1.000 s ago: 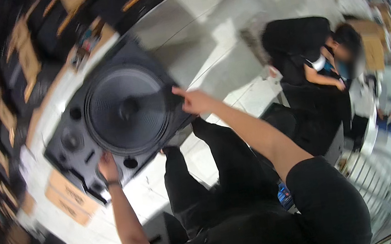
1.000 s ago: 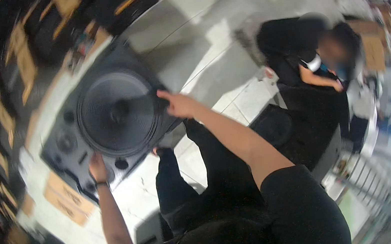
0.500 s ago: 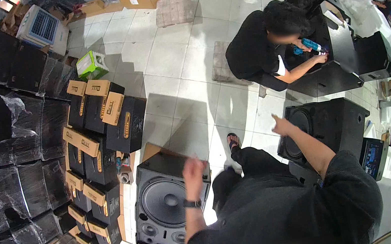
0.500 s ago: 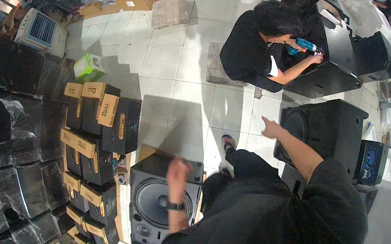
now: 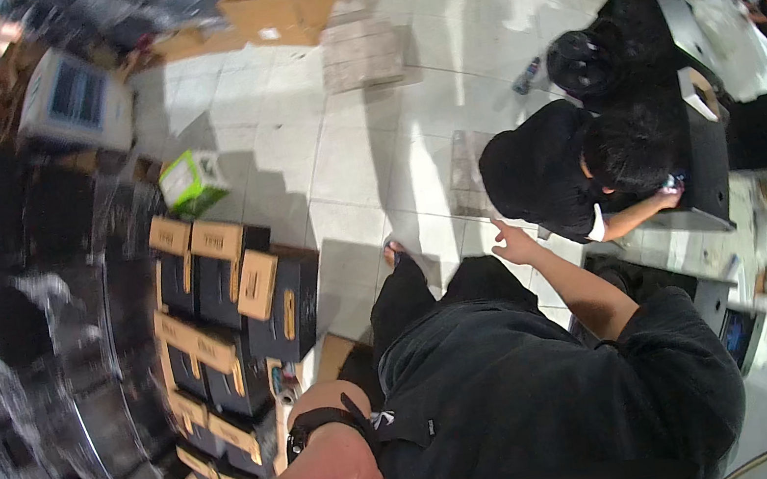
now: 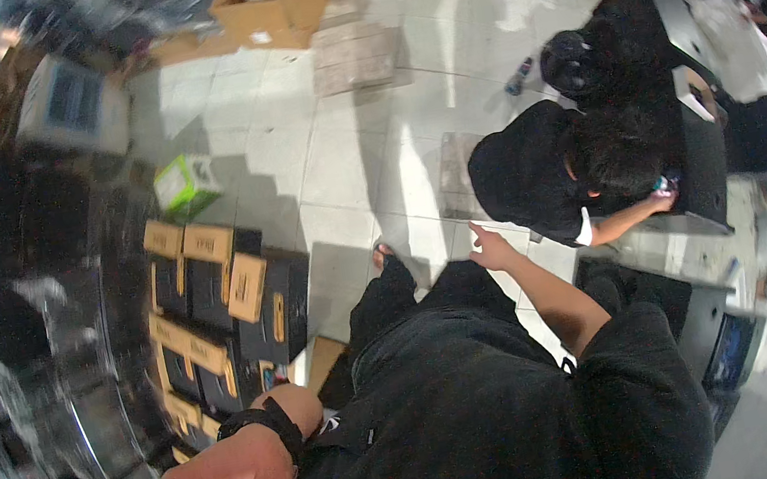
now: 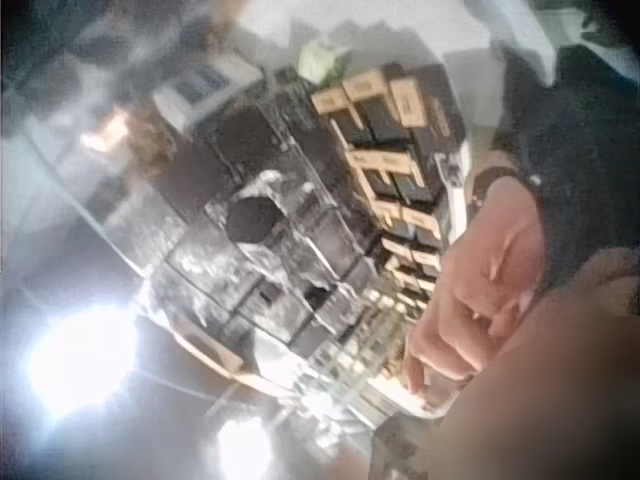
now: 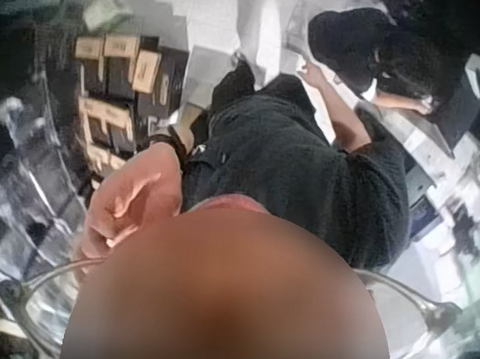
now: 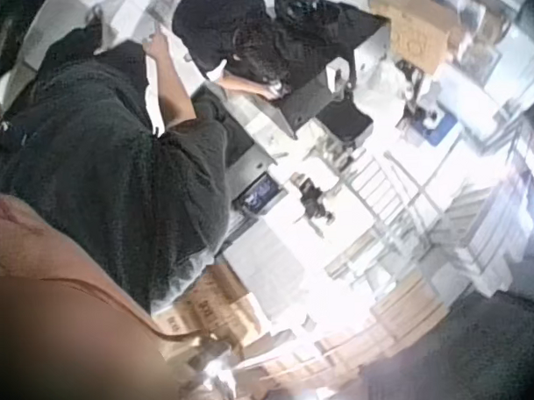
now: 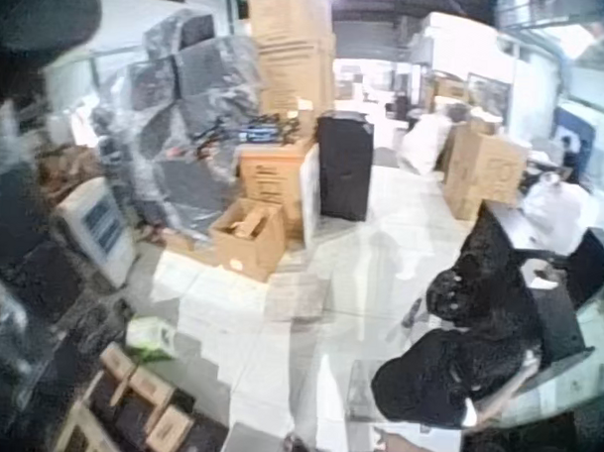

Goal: The person unpacks a large cardboard box and removes a speaker enclosure. They lift and rotate the enclosure to inspect the speaker cones and then place it on the floor. The person continues to handle the speaker, checking the cones and positioning the unit.

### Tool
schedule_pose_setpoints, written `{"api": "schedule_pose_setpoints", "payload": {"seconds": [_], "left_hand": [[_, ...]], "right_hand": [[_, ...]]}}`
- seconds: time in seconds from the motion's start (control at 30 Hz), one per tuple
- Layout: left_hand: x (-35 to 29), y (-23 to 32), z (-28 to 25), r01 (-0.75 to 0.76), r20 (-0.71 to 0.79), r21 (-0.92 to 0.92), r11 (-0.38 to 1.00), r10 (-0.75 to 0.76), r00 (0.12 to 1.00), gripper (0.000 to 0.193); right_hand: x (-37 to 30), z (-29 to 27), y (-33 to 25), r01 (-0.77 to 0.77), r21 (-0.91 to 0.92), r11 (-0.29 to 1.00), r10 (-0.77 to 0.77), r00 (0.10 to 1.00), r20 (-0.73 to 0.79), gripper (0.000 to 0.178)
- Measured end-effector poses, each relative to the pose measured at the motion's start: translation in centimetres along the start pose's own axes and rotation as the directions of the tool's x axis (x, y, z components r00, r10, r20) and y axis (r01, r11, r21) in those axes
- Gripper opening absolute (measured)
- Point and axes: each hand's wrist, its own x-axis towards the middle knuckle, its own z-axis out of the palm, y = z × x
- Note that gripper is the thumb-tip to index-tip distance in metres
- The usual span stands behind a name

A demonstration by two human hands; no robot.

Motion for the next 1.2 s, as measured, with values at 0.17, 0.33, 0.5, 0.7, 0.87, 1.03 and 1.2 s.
{"api": "schedule_pose_setpoints", "payload": {"seconds": [0.17,0.33,0.5,0.7,0.87,1.03,1.2], "left_hand": [[-1.1,-14.1,-5.7,0.158,-0.108,-0.090,0.983,-0.168,0.980,0.032],[-5.7,-28.1,-12.6,0.118,-0.056,-0.142,0.983,-0.127,0.990,0.037],[-10.4,-39.9,-17.3,0.197,-0.147,-0.181,0.964,-0.224,0.963,0.037],[-13.0,-52.1,-23.8,0.457,-0.267,-0.190,0.869,-0.493,0.828,0.035],[-14.6,-61.9,-28.6,0.323,-0.297,-0.337,0.884,-0.425,0.855,0.033],[-13.5,-68.1,-34.7,0.081,-0.273,-0.452,0.888,-0.224,0.936,0.028],[-11.8,-70.8,-42.4,-0.040,-0.138,0.087,0.995,0.052,0.989,0.028]], "right_hand": [[3.4,-3.8,0.0,-0.244,0.069,0.967,0.250,0.964,-0.092,0.089],[13.2,-12.7,-0.5,-0.431,0.131,0.893,0.439,0.898,-0.037,0.096],[30.5,-25.8,-4.8,-0.115,-0.076,0.991,0.100,0.980,-0.172,0.084],[47.4,-38.5,-11.7,-0.031,0.386,0.922,0.167,0.931,-0.326,0.076],[54.2,-39.5,-15.0,-0.054,0.259,0.964,0.159,0.901,-0.404,0.078],[60.3,-43.1,-19.1,-0.079,0.167,0.983,0.129,0.940,-0.316,0.075],[72.8,-52.3,-24.2,0.075,-0.140,0.987,-0.077,0.997,-0.009,0.071]]}}
